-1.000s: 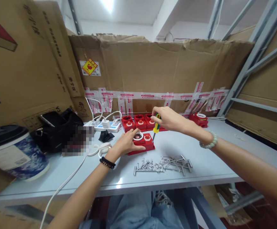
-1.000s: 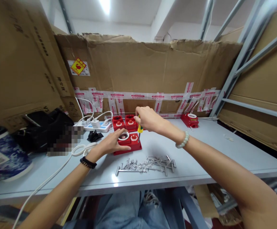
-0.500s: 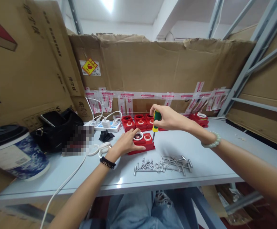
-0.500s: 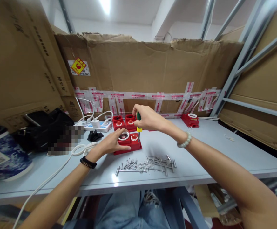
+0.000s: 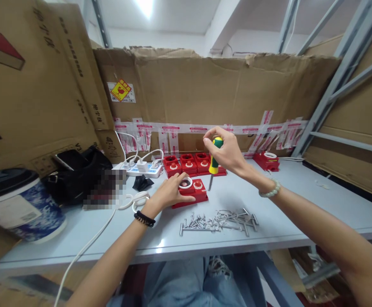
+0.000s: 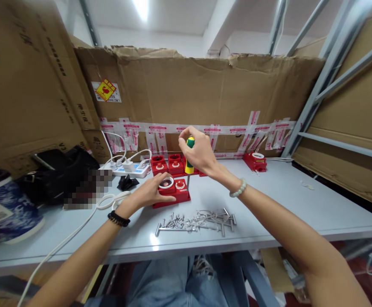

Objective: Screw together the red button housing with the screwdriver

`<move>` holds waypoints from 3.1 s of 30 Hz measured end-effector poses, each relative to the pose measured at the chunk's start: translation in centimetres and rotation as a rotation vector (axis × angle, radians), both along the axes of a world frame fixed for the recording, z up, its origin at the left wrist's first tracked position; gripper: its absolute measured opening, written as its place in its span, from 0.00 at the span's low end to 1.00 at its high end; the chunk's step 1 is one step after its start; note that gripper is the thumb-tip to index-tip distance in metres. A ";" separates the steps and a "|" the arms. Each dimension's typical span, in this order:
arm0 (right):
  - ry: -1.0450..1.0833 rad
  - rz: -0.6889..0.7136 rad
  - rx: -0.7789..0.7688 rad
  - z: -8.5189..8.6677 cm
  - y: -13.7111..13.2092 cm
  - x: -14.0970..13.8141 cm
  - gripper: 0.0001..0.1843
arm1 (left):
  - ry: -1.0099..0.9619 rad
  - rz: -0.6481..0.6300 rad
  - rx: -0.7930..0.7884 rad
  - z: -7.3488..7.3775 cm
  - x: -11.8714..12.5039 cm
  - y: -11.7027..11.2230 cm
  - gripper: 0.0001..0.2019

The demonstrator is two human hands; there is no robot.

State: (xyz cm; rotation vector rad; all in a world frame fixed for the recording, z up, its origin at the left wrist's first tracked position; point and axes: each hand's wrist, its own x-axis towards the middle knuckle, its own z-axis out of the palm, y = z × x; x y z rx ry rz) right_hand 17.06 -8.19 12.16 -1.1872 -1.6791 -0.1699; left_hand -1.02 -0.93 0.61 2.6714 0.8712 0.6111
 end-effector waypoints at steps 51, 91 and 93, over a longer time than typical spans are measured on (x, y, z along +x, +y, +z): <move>-0.349 0.135 -0.297 -4.3 1.7 2.5 0.17 | -0.166 -0.063 0.026 0.9 -1.0 -0.2 0.25; -0.002 0.032 -0.461 -7.3 2.2 6.3 0.32 | -0.287 -0.170 -0.048 -0.1 -1.1 0.2 0.19; -0.004 0.026 -0.471 -7.3 2.2 6.2 0.31 | -0.284 -0.170 -0.039 -0.1 -1.1 0.1 0.18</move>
